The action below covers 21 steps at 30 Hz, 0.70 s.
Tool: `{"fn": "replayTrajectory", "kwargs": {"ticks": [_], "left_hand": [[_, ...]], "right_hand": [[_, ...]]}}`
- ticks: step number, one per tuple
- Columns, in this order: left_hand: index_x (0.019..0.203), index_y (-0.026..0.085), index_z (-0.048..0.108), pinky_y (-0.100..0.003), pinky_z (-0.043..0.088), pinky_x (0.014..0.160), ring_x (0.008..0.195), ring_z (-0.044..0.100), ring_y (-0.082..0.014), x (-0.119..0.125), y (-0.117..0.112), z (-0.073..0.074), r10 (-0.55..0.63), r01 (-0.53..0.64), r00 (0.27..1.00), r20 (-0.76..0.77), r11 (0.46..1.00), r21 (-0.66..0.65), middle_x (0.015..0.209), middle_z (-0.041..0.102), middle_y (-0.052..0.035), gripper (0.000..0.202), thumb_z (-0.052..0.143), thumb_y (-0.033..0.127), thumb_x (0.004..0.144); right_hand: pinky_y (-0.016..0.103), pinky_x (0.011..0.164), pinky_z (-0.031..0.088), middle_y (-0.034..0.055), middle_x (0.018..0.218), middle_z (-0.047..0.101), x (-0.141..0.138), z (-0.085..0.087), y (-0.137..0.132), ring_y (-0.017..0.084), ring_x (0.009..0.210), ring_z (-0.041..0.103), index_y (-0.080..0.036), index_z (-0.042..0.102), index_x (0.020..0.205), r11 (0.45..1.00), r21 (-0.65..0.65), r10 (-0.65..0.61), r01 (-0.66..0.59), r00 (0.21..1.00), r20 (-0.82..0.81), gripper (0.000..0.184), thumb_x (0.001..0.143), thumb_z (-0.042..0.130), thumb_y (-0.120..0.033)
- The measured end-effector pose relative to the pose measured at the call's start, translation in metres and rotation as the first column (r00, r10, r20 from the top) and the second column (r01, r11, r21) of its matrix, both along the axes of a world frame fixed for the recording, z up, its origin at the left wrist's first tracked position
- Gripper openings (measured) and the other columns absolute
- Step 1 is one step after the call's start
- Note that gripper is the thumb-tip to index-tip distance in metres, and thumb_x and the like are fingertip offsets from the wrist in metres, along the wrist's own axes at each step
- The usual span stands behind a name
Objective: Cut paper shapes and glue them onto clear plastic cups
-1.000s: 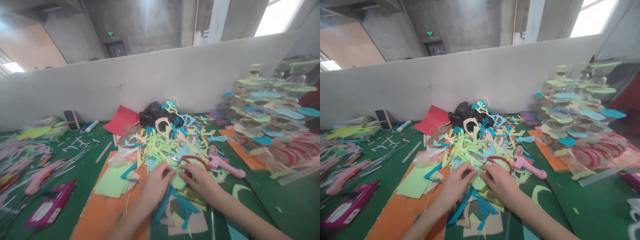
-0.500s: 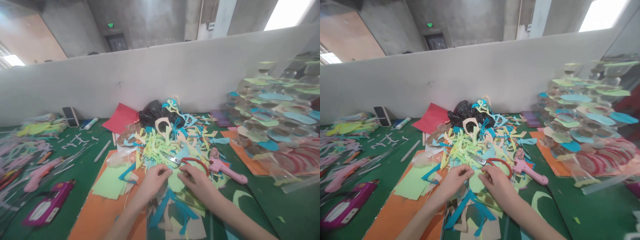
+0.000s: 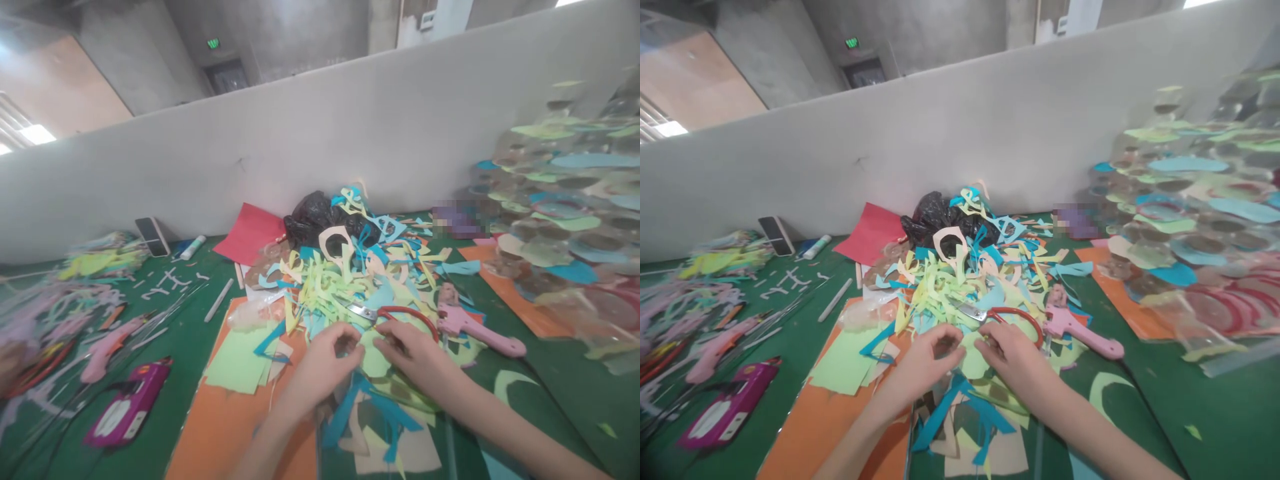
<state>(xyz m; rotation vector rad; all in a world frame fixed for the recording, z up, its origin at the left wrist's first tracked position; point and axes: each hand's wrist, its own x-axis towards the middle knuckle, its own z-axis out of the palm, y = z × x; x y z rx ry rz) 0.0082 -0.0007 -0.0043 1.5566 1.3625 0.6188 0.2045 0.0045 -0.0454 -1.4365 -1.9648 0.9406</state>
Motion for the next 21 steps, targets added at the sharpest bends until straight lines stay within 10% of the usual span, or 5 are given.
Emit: {"fn": "replayTrajectory", "kwargs": {"ticks": [10,16,21], "left_hand": [[0.079,0.022,0.051,-0.029,0.043,0.074,0.079,0.055,-0.0165,0.006,-0.004,-0.004,0.043,-0.029,0.994,-0.097,0.99,0.138,0.08,0.055,0.0014,0.01,0.054,0.028,0.086],[0.076,0.022,0.049,-0.028,0.041,0.072,0.076,0.053,-0.0154,0.007,-0.009,-0.001,0.026,-0.006,0.994,-0.106,0.984,0.177,0.079,0.055,0.0024,0.015,0.052,0.028,0.09],[0.076,0.022,0.052,-0.027,0.041,0.071,0.077,0.055,-0.0157,0.009,-0.012,0.001,0.022,0.001,0.992,-0.123,0.983,0.185,0.079,0.058,0.0024,0.017,0.054,0.03,0.09]], "right_hand": [[0.034,0.065,0.047,0.0014,0.071,0.061,0.005,-0.003,0.002,0.021,0.069,0.06,-0.018,0.06,0.107,0.98,0.2,-0.007,-0.012,0.995,0.095,0.022,0.094,0.048,-0.031],[0.043,0.085,0.051,0.0116,0.11,0.066,0.005,-0.003,0.001,0.028,0.103,0.062,-0.019,0.057,0.115,0.841,0.53,0.051,-0.113,0.99,0.131,0.02,0.098,0.051,-0.027],[0.043,0.083,0.051,0.0088,0.102,0.067,0.004,0.0,-0.001,0.027,0.098,0.063,-0.02,0.058,0.099,0.79,0.575,0.12,-0.213,0.973,0.196,0.016,0.102,0.046,-0.03]]}}
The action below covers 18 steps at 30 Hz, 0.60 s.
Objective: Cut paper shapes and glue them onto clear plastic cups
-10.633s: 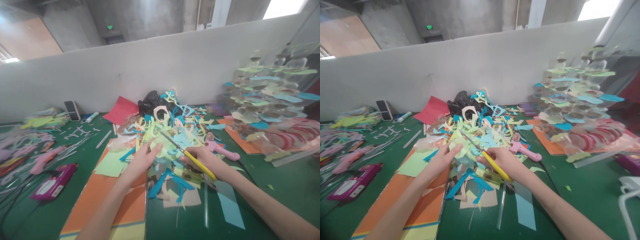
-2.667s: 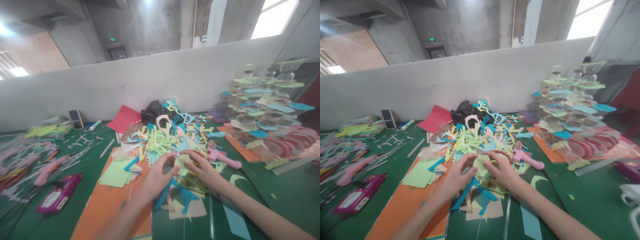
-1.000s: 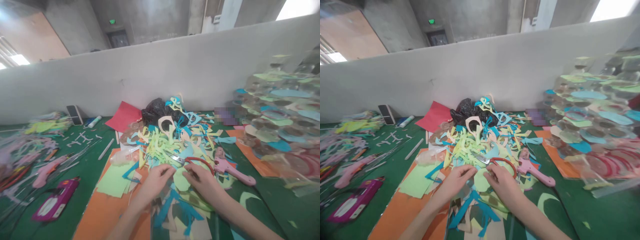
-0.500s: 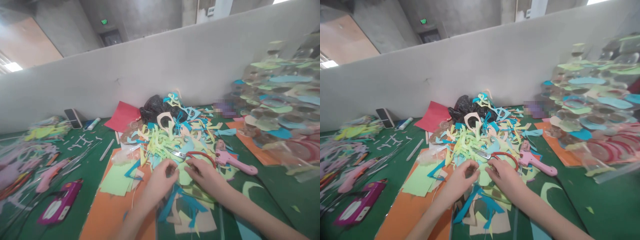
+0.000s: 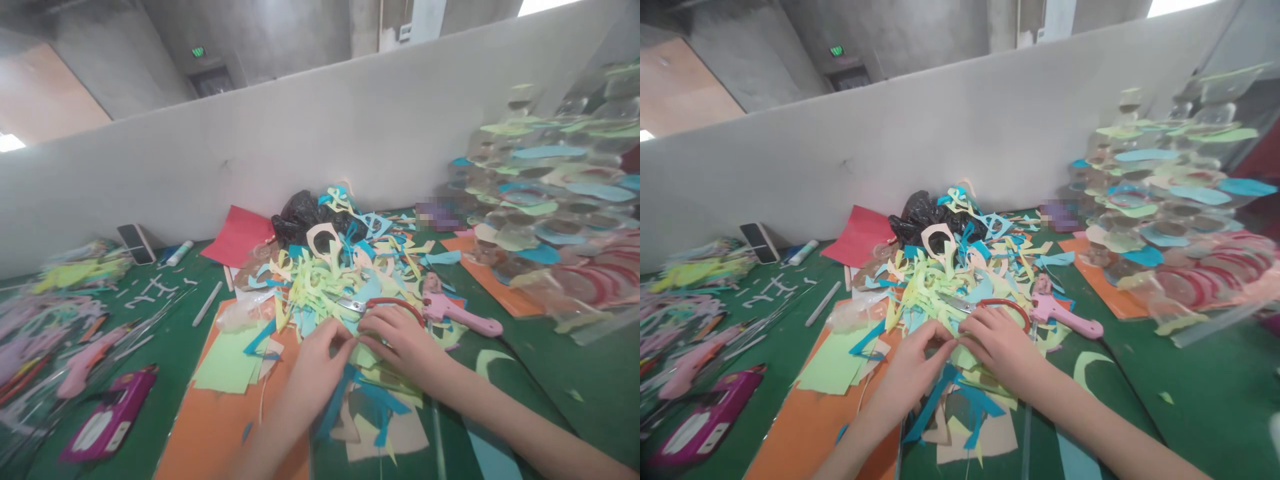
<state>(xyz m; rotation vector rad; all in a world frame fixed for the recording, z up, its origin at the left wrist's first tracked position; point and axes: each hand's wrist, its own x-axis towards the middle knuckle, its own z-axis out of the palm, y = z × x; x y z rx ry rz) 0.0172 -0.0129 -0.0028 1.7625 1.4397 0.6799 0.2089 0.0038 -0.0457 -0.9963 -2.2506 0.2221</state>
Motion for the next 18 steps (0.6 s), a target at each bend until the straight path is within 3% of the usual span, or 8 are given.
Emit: {"fn": "replayTrajectory", "kwargs": {"ticks": [9,18], "left_hand": [[0.074,0.022,0.048,-0.026,0.04,0.069,0.075,0.052,-0.0152,0.0002,-0.0042,-0.0005,0.002,-0.002,1.0,0.002,1.0,0.027,0.076,0.054,0.0032,0.017,0.052,0.028,0.091],[0.079,0.022,0.052,-0.028,0.043,0.075,0.08,0.056,-0.0162,0.0022,-0.0018,0.0002,-0.036,0.035,0.999,0.016,0.998,0.058,0.083,0.059,0.0005,0.011,0.049,0.022,0.089]], "right_hand": [[0.039,0.079,0.05,0.004,0.089,0.067,0.0006,0.0041,-0.0001,0.024,0.089,0.065,-0.021,0.055,0.09,0.999,-0.039,-0.019,0.018,0.999,-0.03,0.013,0.1,0.049,-0.025],[0.037,0.078,0.049,0.0054,0.093,0.067,0.0004,0.0038,-0.0015,0.023,0.09,0.063,-0.021,0.055,0.092,0.998,-0.055,-0.014,0.013,1.0,-0.009,0.011,0.1,0.047,-0.022]]}}
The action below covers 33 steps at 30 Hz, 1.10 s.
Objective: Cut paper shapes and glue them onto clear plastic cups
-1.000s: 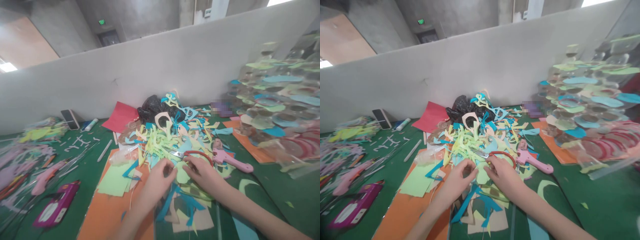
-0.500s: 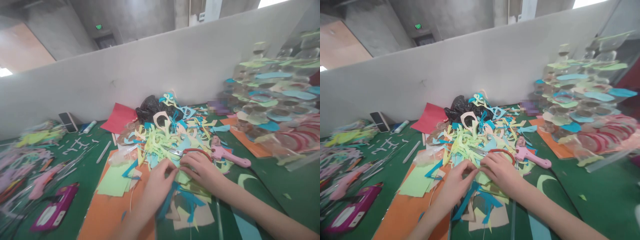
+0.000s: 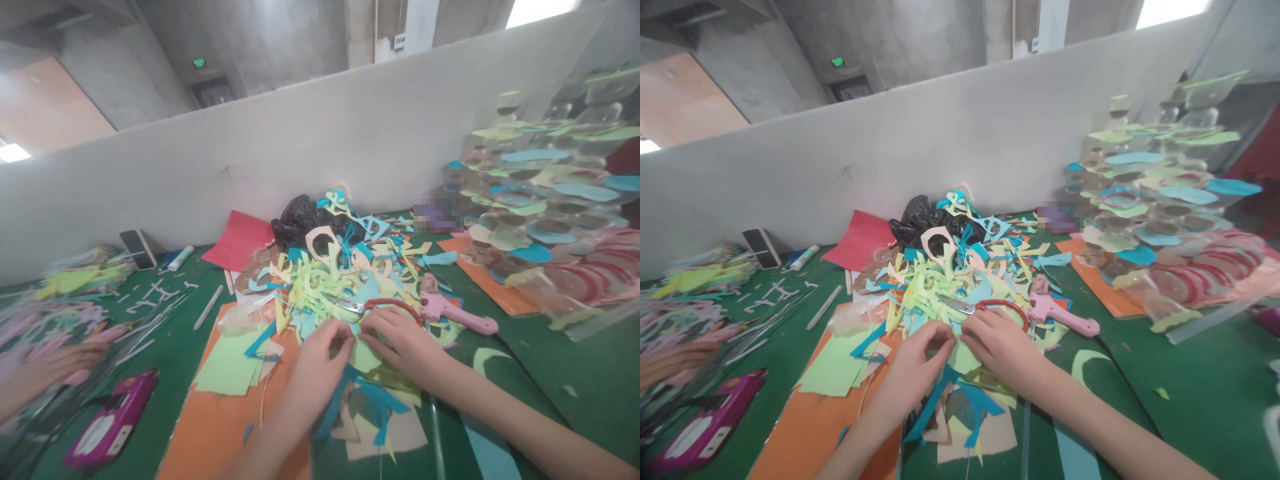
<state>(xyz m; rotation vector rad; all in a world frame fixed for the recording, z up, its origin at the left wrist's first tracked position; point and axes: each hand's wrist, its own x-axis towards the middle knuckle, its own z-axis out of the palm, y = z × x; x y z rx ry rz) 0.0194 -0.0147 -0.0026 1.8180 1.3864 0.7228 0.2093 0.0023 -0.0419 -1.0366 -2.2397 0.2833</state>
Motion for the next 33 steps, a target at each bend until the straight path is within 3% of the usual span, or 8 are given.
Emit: {"fn": "replayTrajectory", "kwargs": {"ticks": [20,28,33], "left_hand": [[0.075,0.022,0.044,-0.025,0.038,0.066,0.07,0.048,-0.0142,0.0029,0.001,-0.0089,0.056,-0.056,0.998,-0.01,0.998,-0.025,0.073,0.049,0.0031,0.011,0.047,0.023,0.086],[0.084,0.023,0.047,-0.027,0.04,0.069,0.073,0.049,-0.0155,0.0058,0.0001,-0.0039,0.044,-0.038,0.998,0.048,0.994,-0.104,0.078,0.052,0.0024,0.014,0.049,0.035,0.091],[0.08,0.022,0.05,-0.027,0.039,0.07,0.075,0.049,-0.0162,0.0056,-0.0002,-0.0037,0.053,-0.051,0.998,0.045,0.997,-0.061,0.077,0.052,0.0018,0.016,0.047,0.032,0.092]], "right_hand": [[0.03,0.066,0.043,0.0025,0.082,0.061,-0.0063,0.0018,-0.0021,0.019,0.075,0.056,-0.021,0.047,0.085,0.994,-0.102,-0.031,0.028,0.999,-0.029,0.011,0.095,0.047,-0.017],[0.03,0.064,0.044,0.0032,0.08,0.061,-0.0068,0.0009,0.0006,0.019,0.073,0.056,-0.021,0.049,0.084,0.995,-0.093,-0.045,0.04,0.998,-0.047,0.01,0.093,0.048,-0.016],[0.033,0.066,0.046,0.004,0.084,0.063,-0.0066,0.0019,0.0,0.021,0.077,0.058,-0.021,0.051,0.089,0.979,-0.2,-0.06,0.047,0.996,-0.061,0.008,0.095,0.048,-0.022]]}}
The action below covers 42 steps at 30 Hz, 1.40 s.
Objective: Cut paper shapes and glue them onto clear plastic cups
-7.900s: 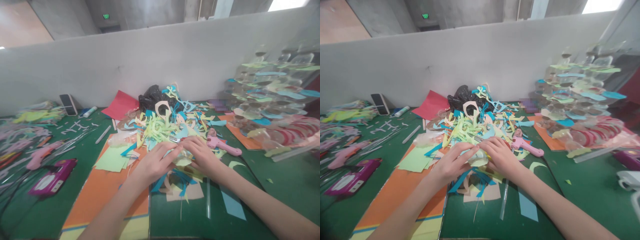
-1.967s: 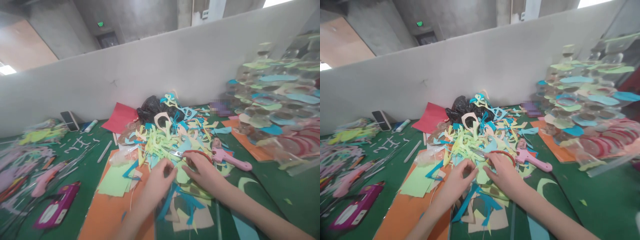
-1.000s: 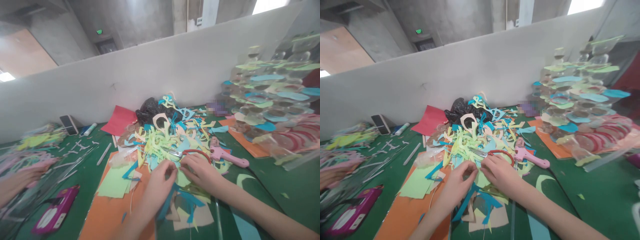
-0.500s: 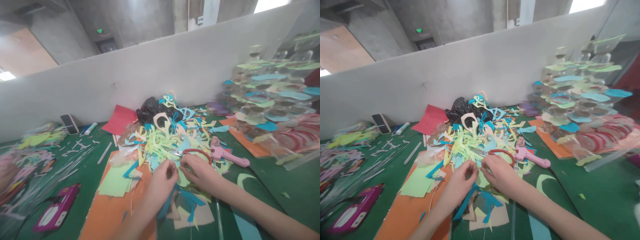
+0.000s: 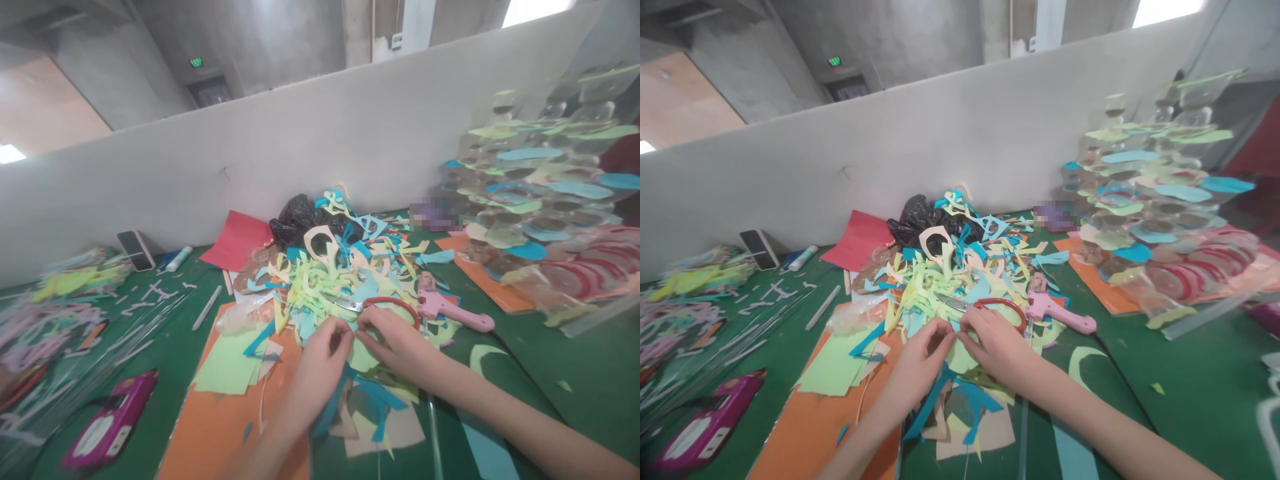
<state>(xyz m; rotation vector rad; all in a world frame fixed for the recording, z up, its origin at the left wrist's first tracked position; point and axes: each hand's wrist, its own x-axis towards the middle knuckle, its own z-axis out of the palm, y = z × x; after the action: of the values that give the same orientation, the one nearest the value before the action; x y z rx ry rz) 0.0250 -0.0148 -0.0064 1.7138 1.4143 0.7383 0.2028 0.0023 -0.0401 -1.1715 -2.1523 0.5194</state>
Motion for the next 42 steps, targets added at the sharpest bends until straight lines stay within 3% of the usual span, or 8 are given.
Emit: {"fn": "replayTrajectory", "kwargs": {"ticks": [11,20,25,27,32,35,37,42], "left_hand": [[0.074,0.022,0.041,-0.027,0.033,0.065,0.068,0.039,-0.0149,0.005,0.0,-0.002,0.023,-0.025,0.998,-0.051,0.999,-0.031,0.071,0.04,0.0034,0.018,0.042,0.032,0.089],[0.079,0.023,0.043,-0.025,0.036,0.064,0.07,0.042,-0.0143,-0.001,-0.003,0.005,-0.044,0.043,0.999,-0.003,0.998,-0.048,0.074,0.04,0.0036,0.02,0.04,0.034,0.096],[0.087,0.023,0.047,-0.026,0.043,0.075,0.083,0.05,-0.0158,-0.006,-0.011,0.008,-0.06,0.094,0.985,-0.164,0.974,0.206,0.087,0.052,0.0002,0.018,0.037,0.028,0.101],[0.09,0.023,0.048,-0.026,0.044,0.08,0.088,0.05,-0.0163,-0.008,-0.012,0.004,-0.047,0.164,0.962,-0.269,0.888,0.431,0.092,0.055,-0.0009,0.014,0.039,0.019,0.1],[0.104,0.019,0.054,-0.03,0.042,0.096,0.096,0.05,-0.0191,-0.018,-0.014,-0.003,0.052,0.413,0.865,-0.499,0.49,0.767,0.096,0.06,-0.0047,0.031,0.043,-0.005,0.088],[0.103,0.019,0.056,-0.031,0.04,0.102,0.103,0.05,-0.0198,-0.022,-0.016,-0.002,0.072,0.433,0.861,-0.503,0.415,0.8,0.096,0.06,-0.0054,0.029,0.048,-0.003,0.087],[0.109,0.021,0.054,-0.033,0.042,0.102,0.111,0.05,-0.0211,-0.023,-0.017,-0.001,0.046,0.337,0.91,-0.411,0.493,0.802,0.105,0.06,-0.0073,0.022,0.054,0.009,0.09],[0.129,0.027,0.045,-0.039,0.048,0.099,0.118,0.054,-0.0227,-0.018,-0.012,-0.003,-0.005,0.056,0.993,-0.117,0.895,0.443,0.127,0.055,-0.0084,0.039,0.057,0.031,0.092]], "right_hand": [[0.038,0.077,0.048,0.0056,0.089,0.064,-0.004,0.004,0.002,0.022,0.086,0.058,-0.02,0.054,0.089,0.99,-0.136,0.023,-0.035,0.996,-0.089,0.013,0.095,0.043,-0.02],[0.027,0.067,0.046,-0.0009,0.078,0.059,0.002,0.012,0.003,0.016,0.074,0.057,-0.022,0.051,0.08,0.955,-0.289,0.004,-0.07,0.975,-0.222,0.015,0.095,0.05,-0.025],[0.026,0.066,0.047,-0.0002,0.078,0.059,0.007,0.007,0.002,0.015,0.073,0.055,-0.022,0.052,0.085,0.995,0.044,0.098,-0.09,0.968,-0.23,0.017,0.1,0.048,-0.029],[0.029,0.068,0.048,0.0016,0.08,0.06,0.008,0.006,0.001,0.016,0.074,0.055,-0.022,0.052,0.089,0.956,0.278,0.139,-0.096,0.98,-0.141,0.015,0.101,0.047,-0.029],[0.036,0.081,0.05,0.004,0.085,0.065,0.012,0.013,-0.004,0.018,0.08,0.057,-0.021,0.052,0.094,0.807,0.571,0.163,-0.153,0.986,0.034,0.016,0.094,0.046,-0.006],[0.041,0.093,0.049,0.0027,0.087,0.069,0.016,0.019,-0.006,0.018,0.083,0.059,-0.022,0.056,0.094,0.738,0.657,0.122,-0.157,0.988,0.1,0.022,0.093,0.044,-0.003],[0.04,0.095,0.05,0.0014,0.086,0.071,0.018,0.022,-0.008,0.017,0.084,0.061,-0.023,0.058,0.091,0.685,0.713,0.105,-0.154,0.988,0.112,0.023,0.093,0.045,-0.004],[0.04,0.1,0.048,-0.0005,0.083,0.069,0.013,0.017,-0.01,0.015,0.084,0.06,-0.02,0.06,0.081,0.585,0.801,0.085,-0.132,0.991,0.101,0.021,0.092,0.05,-0.005]]}}
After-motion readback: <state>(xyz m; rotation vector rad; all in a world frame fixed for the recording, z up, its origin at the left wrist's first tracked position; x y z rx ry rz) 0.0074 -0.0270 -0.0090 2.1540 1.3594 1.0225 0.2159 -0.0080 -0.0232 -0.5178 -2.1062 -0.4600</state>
